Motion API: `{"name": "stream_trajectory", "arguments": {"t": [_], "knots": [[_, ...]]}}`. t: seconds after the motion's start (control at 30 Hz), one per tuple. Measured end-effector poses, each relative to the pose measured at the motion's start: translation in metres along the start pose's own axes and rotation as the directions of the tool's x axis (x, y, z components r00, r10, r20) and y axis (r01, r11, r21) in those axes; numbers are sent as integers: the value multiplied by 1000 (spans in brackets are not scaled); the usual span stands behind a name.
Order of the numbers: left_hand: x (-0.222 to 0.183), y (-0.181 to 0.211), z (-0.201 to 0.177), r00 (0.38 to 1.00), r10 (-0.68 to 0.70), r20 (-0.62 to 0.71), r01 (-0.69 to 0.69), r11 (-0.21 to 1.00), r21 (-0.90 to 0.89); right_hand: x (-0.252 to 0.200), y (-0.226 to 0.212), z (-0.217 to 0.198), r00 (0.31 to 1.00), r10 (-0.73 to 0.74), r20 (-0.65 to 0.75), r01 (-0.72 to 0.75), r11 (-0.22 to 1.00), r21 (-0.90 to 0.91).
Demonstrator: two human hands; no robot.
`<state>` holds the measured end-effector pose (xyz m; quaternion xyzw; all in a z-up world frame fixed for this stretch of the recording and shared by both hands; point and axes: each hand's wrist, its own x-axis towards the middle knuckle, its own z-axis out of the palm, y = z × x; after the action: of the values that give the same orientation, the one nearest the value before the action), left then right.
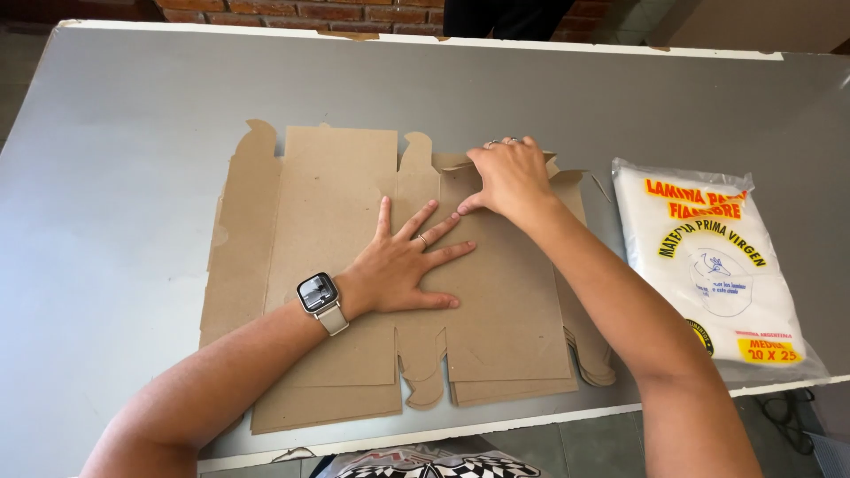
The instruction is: Assembling cardboard boxes by folding flat sheets along pre-scored lines and tucking in flaps, then inserting plastic liners.
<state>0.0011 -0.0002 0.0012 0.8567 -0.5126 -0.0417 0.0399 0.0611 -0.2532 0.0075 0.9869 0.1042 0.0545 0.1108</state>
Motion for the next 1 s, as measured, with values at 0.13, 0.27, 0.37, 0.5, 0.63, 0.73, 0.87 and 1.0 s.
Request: {"name": "stream_trajectory", "arguments": {"t": [0.13,0.27,0.37,0.5,0.63,0.73,0.87,1.0], "knots": [[0,1,-5,1000,-8,12,8,1000,12,18,-11,15,998,-50,-31,48,996,-76],[0,1,-8,999,-10,31,11,1000,-21,-13,-35,-39,956,-145,255,69,957,282],[0,2,-8,999,-10,35,11,1000,-27,-26,-35,-42,947,-136,291,26,935,353],[0,1,-1,999,-27,30,28,1000,-3,-40,-37,-45,957,-142,254,17,899,437],[-1,0,-3,997,-63,32,63,998,0,-63,-10,-35,952,-96,290,-33,911,411],[-2,2,0,997,-83,-5,83,997,-3,-82,9,-27,945,2,327,-108,946,304],[1,3,-5,996,-92,-15,91,996,-25,-77,10,-1,979,-84,185,29,960,279],[2,1,-4,995,-95,11,95,995,-17,-39,-15,23,963,-247,106,189,903,386]]}}
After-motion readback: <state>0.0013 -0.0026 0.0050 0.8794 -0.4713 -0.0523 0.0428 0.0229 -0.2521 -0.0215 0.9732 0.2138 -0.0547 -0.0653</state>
